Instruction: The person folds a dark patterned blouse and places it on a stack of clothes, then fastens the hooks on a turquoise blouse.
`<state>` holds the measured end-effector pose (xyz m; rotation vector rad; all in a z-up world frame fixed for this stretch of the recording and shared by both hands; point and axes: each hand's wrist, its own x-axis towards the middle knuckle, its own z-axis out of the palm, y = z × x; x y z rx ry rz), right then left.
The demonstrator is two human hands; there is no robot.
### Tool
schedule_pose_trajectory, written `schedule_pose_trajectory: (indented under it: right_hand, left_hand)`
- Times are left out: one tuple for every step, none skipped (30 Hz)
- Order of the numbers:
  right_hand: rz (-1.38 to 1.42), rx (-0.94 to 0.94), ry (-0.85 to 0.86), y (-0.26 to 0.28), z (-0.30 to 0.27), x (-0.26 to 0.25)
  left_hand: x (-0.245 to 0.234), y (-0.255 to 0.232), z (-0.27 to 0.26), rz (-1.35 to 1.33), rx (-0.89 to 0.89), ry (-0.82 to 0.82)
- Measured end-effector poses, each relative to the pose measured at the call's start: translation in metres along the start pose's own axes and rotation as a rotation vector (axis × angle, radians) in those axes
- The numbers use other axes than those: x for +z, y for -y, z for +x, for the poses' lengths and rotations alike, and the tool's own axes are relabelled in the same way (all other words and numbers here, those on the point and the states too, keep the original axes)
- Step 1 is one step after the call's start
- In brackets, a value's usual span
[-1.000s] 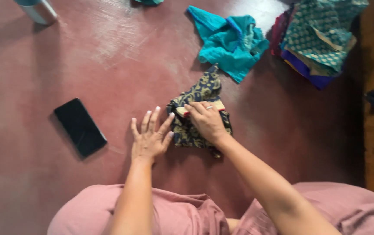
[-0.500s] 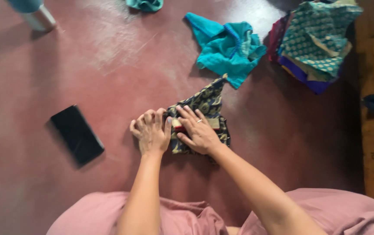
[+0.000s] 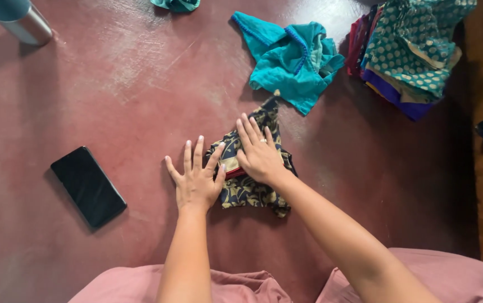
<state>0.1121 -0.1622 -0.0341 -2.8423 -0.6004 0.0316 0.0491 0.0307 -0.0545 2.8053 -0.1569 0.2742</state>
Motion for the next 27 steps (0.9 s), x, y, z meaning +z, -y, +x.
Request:
schedule_pose_trajectory:
  right_hand:
    - [0.002, 0.003, 0.000, -0.008, 0.008, 0.004]
    - [-0.015, 0.035, -0.029, -0.015, 0.014, 0.008]
    - [-0.031, 0.067, -0.058, -0.022, 0.020, 0.013]
    - [-0.027, 0.070, -0.056, -0.029, 0.027, 0.014]
    - [-0.028, 0.102, -0.085, -0.035, 0.035, 0.015]
    - [-0.029, 0.130, -0.118, -0.042, 0.044, 0.016]
    - [-0.026, 0.129, -0.118, -0.047, 0.048, 0.016]
    - [-0.026, 0.140, -0.110, -0.051, 0.051, 0.017]
    - [-0.026, 0.151, -0.101, -0.055, 0.052, 0.017]
    - [-0.021, 0.149, -0.101, -0.055, 0.053, 0.018]
    - [-0.008, 0.148, -0.105, -0.054, 0.054, 0.018]
    - [-0.001, 0.147, -0.115, -0.056, 0.055, 0.014]
    - [-0.003, 0.146, -0.121, -0.056, 0.056, 0.013]
    - [0.009, 0.143, -0.106, -0.056, 0.055, 0.011]
    - [0.020, 0.141, -0.090, -0.057, 0.053, 0.009]
    - [0.018, 0.142, -0.097, -0.043, 0.049, -0.003]
    - [-0.038, 0.144, -0.111, -0.028, 0.045, -0.013]
    - [-0.096, 0.144, -0.122, -0.015, 0.040, -0.024]
    - [-0.100, 0.142, -0.126, -0.006, 0.030, -0.022]
    - [-0.138, 0.066, -0.173, 0.003, 0.018, -0.018]
    - [-0.176, -0.009, -0.221, 0.011, 0.006, -0.013]
    - [-0.177, -0.009, -0.219, 0.014, -0.002, -0.008]
    - [-0.100, 0.010, -0.187, 0.016, -0.010, -0.002]
    - [-0.022, 0.030, -0.155, 0.018, -0.016, 0.003]
    - [-0.023, 0.031, -0.156, 0.021, -0.016, 0.001]
    - [-0.048, 0.047, -0.164, 0.023, -0.016, -0.002]
    - [-0.074, 0.062, -0.172, 0.025, -0.017, -0.004]
  left_hand:
    - [-0.002, -0.001, 0.001, 0.001, 0.002, 0.002]
    - [-0.004, -0.002, 0.001, -0.001, -0.010, 0.019]
    - [-0.007, -0.003, 0.000, -0.003, -0.022, 0.035]
    - [-0.007, -0.003, 0.000, -0.002, -0.022, 0.040]
    - [-0.007, -0.003, 0.000, -0.003, -0.018, 0.035]
    - [-0.008, -0.002, 0.002, -0.004, -0.017, 0.025]
    - [-0.008, -0.002, 0.003, -0.001, -0.018, 0.026]
    - [-0.008, -0.003, 0.002, -0.008, -0.021, 0.026]
    - [-0.009, -0.004, 0.000, -0.016, -0.025, 0.026]
    - [-0.010, -0.003, 0.001, -0.011, -0.026, 0.027]
    - [-0.012, -0.002, 0.000, 0.005, -0.026, 0.041]
    - [-0.014, -0.004, 0.004, 0.018, -0.023, 0.047]
    - [-0.012, -0.003, 0.003, 0.019, -0.021, 0.041]
    - [-0.010, -0.004, 0.002, 0.010, -0.018, 0.034]
    - [-0.008, -0.004, 0.001, 0.001, -0.015, 0.028]
    - [-0.007, -0.002, 0.001, 0.001, -0.010, 0.022]
    - [-0.006, -0.001, 0.002, 0.003, -0.012, 0.018]
    - [-0.004, -0.001, 0.002, 0.003, -0.019, 0.014]
    - [-0.005, 0.000, 0.003, 0.001, -0.019, 0.008]
    - [-0.005, 0.000, 0.002, 0.004, -0.020, 0.017]
    - [-0.004, -0.001, 0.001, 0.007, -0.020, 0.025]
    - [-0.006, -0.002, 0.000, 0.006, -0.020, 0.026]
    - [-0.008, -0.003, 0.000, 0.013, -0.020, 0.032]
    - [-0.009, -0.003, 0.002, 0.020, -0.017, 0.037]
    - [-0.009, -0.003, 0.002, 0.019, -0.016, 0.038]
    - [-0.008, -0.002, 0.002, 0.013, -0.017, 0.037]
    - [-0.007, -0.002, 0.001, 0.008, -0.018, 0.036]
